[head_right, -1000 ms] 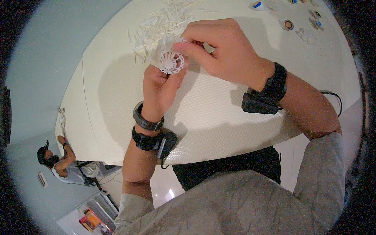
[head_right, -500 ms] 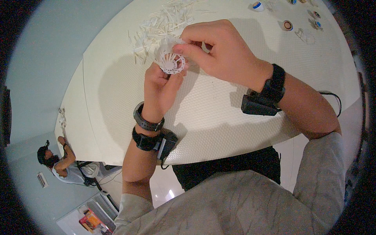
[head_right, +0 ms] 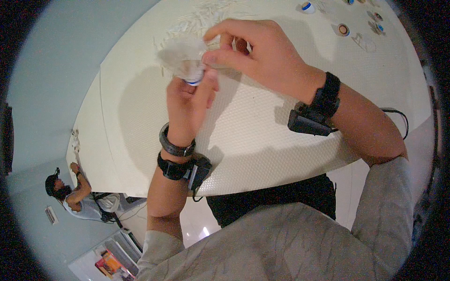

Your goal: The person inserts white feathers into the holes of a shuttlecock base by hand, securing them one by one until a full ring is formed.

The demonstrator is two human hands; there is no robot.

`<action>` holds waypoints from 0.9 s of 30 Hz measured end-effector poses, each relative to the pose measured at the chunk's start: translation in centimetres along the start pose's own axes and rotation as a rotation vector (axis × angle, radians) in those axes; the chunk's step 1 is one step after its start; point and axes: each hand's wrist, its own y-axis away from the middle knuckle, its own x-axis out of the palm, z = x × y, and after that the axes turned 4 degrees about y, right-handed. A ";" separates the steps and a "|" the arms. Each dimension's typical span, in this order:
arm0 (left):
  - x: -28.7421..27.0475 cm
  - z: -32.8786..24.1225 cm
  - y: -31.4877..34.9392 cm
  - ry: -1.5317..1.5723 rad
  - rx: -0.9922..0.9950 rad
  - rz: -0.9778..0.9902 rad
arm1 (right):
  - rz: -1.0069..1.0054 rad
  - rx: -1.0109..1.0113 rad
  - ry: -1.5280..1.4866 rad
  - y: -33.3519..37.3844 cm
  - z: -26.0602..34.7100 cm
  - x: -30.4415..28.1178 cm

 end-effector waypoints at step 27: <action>-1.1 0.4 -0.5 -0.072 0.162 -0.223 | 0.200 -0.013 0.055 -0.2 -1.1 -0.5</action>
